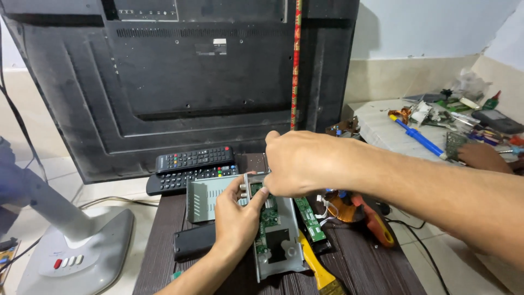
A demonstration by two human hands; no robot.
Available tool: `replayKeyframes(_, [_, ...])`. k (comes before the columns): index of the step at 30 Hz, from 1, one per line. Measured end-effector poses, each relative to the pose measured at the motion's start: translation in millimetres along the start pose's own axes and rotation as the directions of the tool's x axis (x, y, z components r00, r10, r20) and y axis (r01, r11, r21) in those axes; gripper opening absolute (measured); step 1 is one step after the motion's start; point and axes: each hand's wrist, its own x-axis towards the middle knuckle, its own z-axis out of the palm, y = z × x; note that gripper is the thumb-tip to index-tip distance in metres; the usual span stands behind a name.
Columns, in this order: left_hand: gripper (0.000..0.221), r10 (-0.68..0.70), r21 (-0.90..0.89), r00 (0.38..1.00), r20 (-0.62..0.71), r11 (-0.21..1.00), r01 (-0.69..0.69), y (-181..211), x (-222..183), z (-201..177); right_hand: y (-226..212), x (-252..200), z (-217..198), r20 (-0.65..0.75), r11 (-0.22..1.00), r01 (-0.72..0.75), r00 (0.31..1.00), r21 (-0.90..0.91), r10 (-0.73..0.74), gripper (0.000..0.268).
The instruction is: Disassembling and cleaning the internal components of a set-top box using a brush and screwdriver
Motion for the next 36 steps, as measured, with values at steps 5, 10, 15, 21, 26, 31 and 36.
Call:
replayKeyframes(5, [0.041, -0.044, -0.024, 0.999, 0.003, 0.999, 0.044, -2.6, 2.1, -0.1, 19.2, 5.0, 0.1, -0.021, 0.988, 0.139, 0.99, 0.074, -0.138, 0.016])
replayKeyframes(10, [0.041, -0.06, -0.066, 0.998, 0.013, 0.996, 0.06, -5.9, 2.3, 0.2, 45.5, 15.6, 18.8, -0.374, 0.843, 0.487, 0.755, -0.23, -0.538, 0.011])
replayKeyframes(15, [0.041, -0.032, -0.048, 0.999, -0.02, 0.998, 0.031, -5.2, -1.1, 0.6, 34.7, 14.0, 34.4, -0.412, 0.884, 0.359, 0.787, -0.3, -0.46, 0.028])
replayKeyframes(21, [0.042, -0.069, -0.075, 0.998, 0.008, 0.995, 0.069, -3.9, 1.2, 0.9, 26.2, -6.2, 19.3, -0.281, 0.987, 0.149, 0.946, -0.062, -0.16, 0.028])
replayKeyframes(26, [0.042, -0.093, -0.082, 0.996, 0.017, 0.992, 0.094, -0.4, -0.2, 0.5, 40.0, -9.2, 15.6, -0.132, 0.963, 0.258, 0.955, -0.073, -0.266, 0.026])
replayKeyframes(31, [0.041, -0.072, -0.052, 0.997, -0.007, 0.996, 0.071, -3.0, 0.1, 0.9, 48.9, 13.5, 36.8, -0.478, 0.835, 0.364, 0.694, -0.413, -0.539, 0.044])
replayKeyframes(36, [0.039, -0.073, -0.056, 0.997, -0.005, 0.996, 0.073, -1.4, -0.2, 0.7, 33.3, 7.0, 28.9, -0.498, 0.869, 0.24, 0.74, -0.433, -0.453, 0.046])
